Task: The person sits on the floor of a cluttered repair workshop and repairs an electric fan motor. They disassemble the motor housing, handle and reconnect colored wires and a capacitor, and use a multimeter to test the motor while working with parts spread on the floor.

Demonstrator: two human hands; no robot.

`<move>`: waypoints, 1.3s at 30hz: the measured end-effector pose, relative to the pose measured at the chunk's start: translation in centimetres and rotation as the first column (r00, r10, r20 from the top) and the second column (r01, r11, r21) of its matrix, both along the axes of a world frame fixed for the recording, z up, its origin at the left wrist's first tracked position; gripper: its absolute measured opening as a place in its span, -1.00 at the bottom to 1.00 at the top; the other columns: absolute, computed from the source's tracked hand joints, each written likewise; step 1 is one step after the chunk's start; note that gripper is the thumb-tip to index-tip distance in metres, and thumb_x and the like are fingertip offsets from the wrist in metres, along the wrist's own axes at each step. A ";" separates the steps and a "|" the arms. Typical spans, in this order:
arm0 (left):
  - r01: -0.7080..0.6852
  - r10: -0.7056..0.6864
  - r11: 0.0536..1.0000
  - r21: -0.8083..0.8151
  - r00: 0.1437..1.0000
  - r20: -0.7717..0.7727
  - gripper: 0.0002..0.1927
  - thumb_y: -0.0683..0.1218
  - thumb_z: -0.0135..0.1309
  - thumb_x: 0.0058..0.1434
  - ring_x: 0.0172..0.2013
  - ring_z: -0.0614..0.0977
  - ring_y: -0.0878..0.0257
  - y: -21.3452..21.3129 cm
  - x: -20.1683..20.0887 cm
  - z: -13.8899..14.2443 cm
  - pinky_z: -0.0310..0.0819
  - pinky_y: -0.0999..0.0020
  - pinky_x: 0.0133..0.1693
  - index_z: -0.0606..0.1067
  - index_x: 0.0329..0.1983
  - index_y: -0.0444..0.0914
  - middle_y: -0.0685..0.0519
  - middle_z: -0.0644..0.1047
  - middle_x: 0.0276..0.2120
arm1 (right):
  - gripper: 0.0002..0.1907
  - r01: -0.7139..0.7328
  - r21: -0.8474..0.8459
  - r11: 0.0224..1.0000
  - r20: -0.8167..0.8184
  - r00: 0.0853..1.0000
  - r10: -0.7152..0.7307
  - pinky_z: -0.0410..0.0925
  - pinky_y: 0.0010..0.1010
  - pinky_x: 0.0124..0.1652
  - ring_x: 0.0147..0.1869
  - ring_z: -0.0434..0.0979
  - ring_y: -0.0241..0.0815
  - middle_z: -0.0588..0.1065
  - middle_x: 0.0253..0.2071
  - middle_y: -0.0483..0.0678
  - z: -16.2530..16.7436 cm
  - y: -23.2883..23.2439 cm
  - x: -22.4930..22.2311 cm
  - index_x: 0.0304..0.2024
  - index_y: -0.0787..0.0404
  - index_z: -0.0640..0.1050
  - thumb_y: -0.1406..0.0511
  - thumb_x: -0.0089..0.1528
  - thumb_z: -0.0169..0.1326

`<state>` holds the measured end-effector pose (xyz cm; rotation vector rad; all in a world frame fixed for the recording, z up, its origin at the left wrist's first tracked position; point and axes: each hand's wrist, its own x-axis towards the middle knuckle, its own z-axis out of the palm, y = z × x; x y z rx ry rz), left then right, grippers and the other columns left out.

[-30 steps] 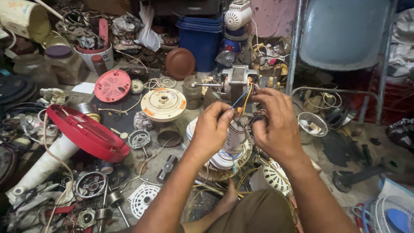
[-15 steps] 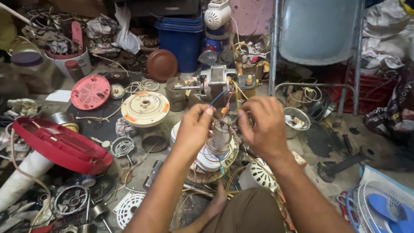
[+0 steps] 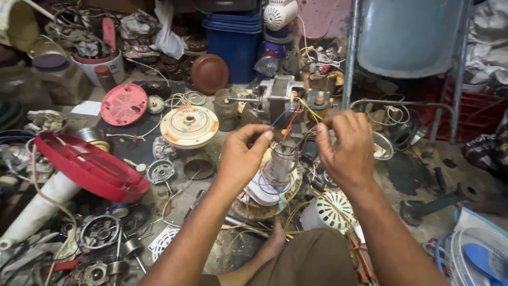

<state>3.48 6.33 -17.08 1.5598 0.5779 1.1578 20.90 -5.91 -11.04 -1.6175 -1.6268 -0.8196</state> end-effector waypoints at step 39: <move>-0.054 0.175 0.977 0.207 0.758 -0.628 -0.64 -0.22 0.14 0.11 0.05 0.55 -0.13 -10.9 -9.5 -19.3 0.41 0.10 0.07 0.52 0.01 -0.24 -0.15 0.55 0.00 | -0.75 0.351 -0.068 0.934 -0.872 0.433 -0.227 0.36 -0.48 0.02 0.03 0.47 -0.25 0.52 -0.02 -0.03 -25.1 -27.5 12.0 0.11 0.32 0.50 0.41 0.38 0.10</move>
